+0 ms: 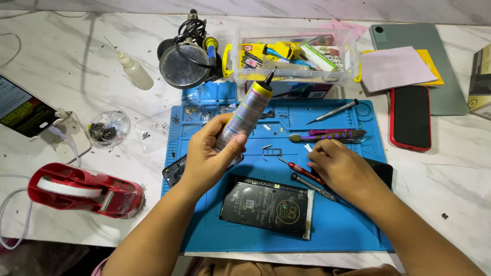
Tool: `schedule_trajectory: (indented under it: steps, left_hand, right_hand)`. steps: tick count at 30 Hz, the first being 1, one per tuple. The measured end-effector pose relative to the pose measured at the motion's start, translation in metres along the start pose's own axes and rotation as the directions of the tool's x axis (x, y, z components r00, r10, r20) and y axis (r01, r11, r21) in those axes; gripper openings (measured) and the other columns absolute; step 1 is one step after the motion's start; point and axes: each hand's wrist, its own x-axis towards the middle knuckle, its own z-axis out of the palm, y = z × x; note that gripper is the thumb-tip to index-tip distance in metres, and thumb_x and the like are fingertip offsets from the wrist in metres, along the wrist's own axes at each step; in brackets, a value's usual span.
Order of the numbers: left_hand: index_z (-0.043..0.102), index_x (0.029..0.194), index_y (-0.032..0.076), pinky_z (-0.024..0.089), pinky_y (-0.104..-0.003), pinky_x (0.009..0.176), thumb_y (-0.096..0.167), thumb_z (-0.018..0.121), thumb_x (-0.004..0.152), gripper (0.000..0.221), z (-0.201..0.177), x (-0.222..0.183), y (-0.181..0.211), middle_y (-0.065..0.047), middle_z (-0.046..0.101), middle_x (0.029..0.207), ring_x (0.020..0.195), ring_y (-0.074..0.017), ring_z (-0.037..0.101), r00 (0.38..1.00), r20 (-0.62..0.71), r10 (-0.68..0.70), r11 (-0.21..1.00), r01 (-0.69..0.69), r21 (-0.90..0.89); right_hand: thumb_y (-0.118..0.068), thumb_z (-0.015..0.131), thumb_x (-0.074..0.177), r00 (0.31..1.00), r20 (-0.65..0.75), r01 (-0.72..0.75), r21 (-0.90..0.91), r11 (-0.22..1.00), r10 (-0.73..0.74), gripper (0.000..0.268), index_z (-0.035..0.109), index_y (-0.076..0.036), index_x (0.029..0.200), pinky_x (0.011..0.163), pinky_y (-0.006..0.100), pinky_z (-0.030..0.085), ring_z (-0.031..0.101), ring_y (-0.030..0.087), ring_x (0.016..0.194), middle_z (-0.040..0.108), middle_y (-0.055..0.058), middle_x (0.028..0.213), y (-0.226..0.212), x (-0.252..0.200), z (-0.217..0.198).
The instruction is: Repairing a mobile phone by applying adhesive to the frame and installing internal components like the battery.
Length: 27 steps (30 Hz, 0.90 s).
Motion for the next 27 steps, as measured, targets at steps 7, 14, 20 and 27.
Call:
schedule_trajectory:
  steps: [7,14,20,27]
  left_hand:
    - [0.072,0.114,0.001,0.061,-0.031,0.054,0.009,0.072,0.093,0.022,0.000,0.001,-0.013,-0.012,0.068,0.074,0.062,-0.0164,0.069,1.000,0.026,-0.005,1.000,0.004,0.002]
    - [0.072,0.112,0.000,0.060,-0.029,0.049,0.010,0.070,0.094,0.021,-0.007,0.002,-0.019,-0.012,0.066,0.069,0.058,-0.0159,0.068,0.995,0.095,-0.019,1.000,0.018,0.011]
    - [0.073,0.110,-0.001,0.059,-0.029,0.046,0.013,0.072,0.092,0.023,-0.011,0.003,-0.012,-0.014,0.067,0.064,0.055,-0.0173,0.068,0.986,0.165,-0.037,0.997,0.026,0.066]
    - [0.077,0.112,0.007,0.059,-0.040,0.067,0.026,0.076,0.089,0.030,-0.010,0.002,-0.013,-0.017,0.077,0.082,0.073,-0.0265,0.074,0.950,0.312,-0.019,0.959,-0.071,0.275]
  right_hand:
    - [-0.034,0.063,0.097,0.994,-0.096,-0.048,0.046,0.998,0.052,0.016,0.069,-0.019,0.095,0.076,0.033,0.058,0.067,0.022,0.096,0.063,-0.002,0.091,0.006,0.002,0.022]
    - [-0.010,0.069,0.095,0.978,-0.181,-0.051,0.275,0.960,0.104,0.013,0.074,-0.010,0.107,0.078,0.037,0.058,0.069,0.028,0.090,0.066,0.004,0.091,-0.006,0.013,-0.017]
    - [-0.014,0.072,0.095,0.943,-0.218,-0.127,0.462,0.878,0.251,0.016,0.076,-0.013,0.110,0.082,0.031,0.057,0.069,0.021,0.091,0.068,0.000,0.098,-0.011,0.010,-0.054]
    - [-0.006,0.074,0.092,0.913,-0.289,-0.083,0.559,0.825,0.288,0.019,0.078,-0.003,0.110,0.080,0.034,0.059,0.071,0.024,0.083,0.071,0.010,0.099,-0.015,0.009,-0.074]
